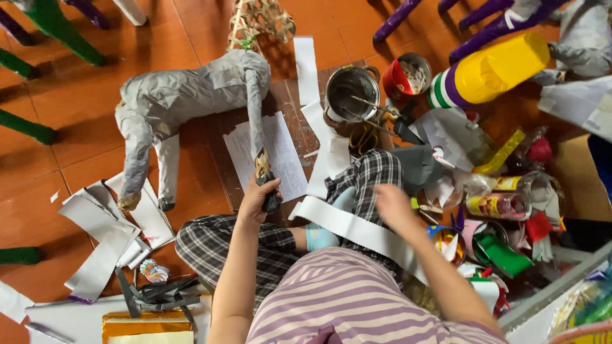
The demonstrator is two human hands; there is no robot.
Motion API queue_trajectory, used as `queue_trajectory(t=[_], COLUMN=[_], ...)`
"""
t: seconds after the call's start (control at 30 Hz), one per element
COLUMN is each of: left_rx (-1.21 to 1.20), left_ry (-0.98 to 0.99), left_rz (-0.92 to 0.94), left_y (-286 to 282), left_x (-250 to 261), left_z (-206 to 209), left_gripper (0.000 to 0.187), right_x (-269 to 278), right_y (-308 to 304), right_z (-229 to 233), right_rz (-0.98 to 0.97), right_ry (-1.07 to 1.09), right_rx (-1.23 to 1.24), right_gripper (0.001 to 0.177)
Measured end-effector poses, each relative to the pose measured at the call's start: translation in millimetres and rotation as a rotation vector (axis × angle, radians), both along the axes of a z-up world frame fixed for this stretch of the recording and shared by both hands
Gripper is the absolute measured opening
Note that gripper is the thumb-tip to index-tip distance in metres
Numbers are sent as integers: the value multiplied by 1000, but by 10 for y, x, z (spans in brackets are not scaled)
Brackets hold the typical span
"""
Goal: Applying paper strips and glue to a frame to create a paper mache sculpture
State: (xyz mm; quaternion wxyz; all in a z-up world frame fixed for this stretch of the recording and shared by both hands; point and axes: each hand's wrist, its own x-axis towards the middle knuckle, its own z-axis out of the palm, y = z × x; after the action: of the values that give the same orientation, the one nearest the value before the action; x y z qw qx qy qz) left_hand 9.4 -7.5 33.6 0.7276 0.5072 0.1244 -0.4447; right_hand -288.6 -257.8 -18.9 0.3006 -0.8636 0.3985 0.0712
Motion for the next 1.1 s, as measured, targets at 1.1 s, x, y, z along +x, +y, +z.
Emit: queue_trajectory(t=[1.1], left_rx=[57], left_ry=[-1], left_rz=[-6], left_y=[71], left_x=[-84], left_z=[122], left_gripper=[41], right_x=[1475], right_y=[-866], right_z=[188], right_rz=[-175], right_ry=[-529], right_rx=[-178], right_gripper=[14])
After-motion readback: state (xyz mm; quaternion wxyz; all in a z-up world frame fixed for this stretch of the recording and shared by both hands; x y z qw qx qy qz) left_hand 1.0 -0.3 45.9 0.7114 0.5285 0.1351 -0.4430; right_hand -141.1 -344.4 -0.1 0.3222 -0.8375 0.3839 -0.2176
